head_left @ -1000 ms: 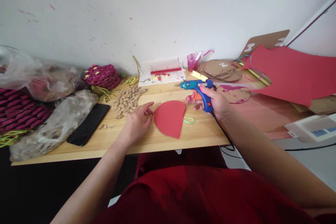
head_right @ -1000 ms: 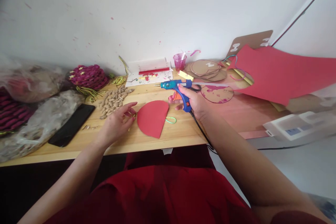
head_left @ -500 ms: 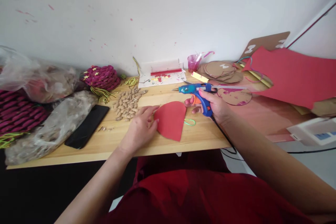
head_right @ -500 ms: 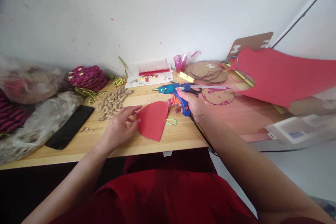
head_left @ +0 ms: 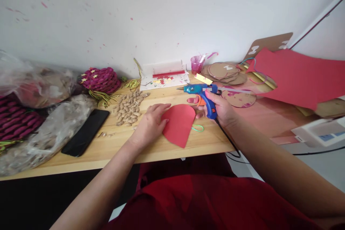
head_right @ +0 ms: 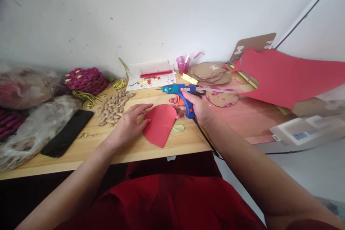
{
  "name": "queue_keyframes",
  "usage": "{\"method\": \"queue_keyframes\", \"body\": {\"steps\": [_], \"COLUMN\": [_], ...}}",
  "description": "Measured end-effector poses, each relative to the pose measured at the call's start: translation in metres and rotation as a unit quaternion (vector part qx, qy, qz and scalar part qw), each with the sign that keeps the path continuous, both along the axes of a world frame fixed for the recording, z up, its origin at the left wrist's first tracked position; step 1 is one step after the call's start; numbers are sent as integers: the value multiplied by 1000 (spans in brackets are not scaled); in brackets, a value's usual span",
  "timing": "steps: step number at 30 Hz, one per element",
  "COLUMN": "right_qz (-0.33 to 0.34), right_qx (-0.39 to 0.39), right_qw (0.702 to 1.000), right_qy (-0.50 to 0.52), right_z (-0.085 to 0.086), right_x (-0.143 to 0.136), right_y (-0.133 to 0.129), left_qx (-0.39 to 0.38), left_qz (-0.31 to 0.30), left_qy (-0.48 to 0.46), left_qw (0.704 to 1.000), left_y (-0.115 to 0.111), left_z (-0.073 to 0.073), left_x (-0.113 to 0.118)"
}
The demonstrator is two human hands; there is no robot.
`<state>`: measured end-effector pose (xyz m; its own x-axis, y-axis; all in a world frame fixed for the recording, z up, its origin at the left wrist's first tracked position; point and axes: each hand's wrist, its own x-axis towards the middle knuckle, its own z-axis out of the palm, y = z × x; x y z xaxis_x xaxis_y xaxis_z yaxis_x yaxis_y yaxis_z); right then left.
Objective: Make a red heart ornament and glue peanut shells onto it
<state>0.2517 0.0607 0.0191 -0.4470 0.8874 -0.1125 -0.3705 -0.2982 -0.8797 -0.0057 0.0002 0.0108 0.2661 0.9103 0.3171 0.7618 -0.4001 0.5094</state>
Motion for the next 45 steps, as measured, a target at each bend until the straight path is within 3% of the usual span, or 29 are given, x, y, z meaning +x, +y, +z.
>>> {"method": "queue_keyframes", "body": {"steps": [11,16,19,24,34,39,45], "right_qz": [99,111,72,-86,-66,12,88], "right_qx": [34,9,-6,46,80,127,239], "right_qw": [994,994,997,992,979,949,861], "right_qy": [-15,-8,-28,-80,-176,-289,-440], "right_z": [4,1,1,2,7,24,31], "right_x": [-4,-2,-2,-6,-8,-12,-26], "right_y": [-11,-9,-6,-5,-17,-23,-29], "left_qx": [106,146,160,183,166,145,127], "left_qz": [-55,-45,-48,-42,-8,-16,-43], "left_qy": [71,29,3,-14,-25,-28,-31], "left_qw": [990,988,986,982,986,989,990], "left_y": [-1,-15,-26,-32,-41,-48,-49], "left_z": [0,-8,-13,-19,-18,-20,-16], "left_x": [21,28,26,19,8,5,5]}}
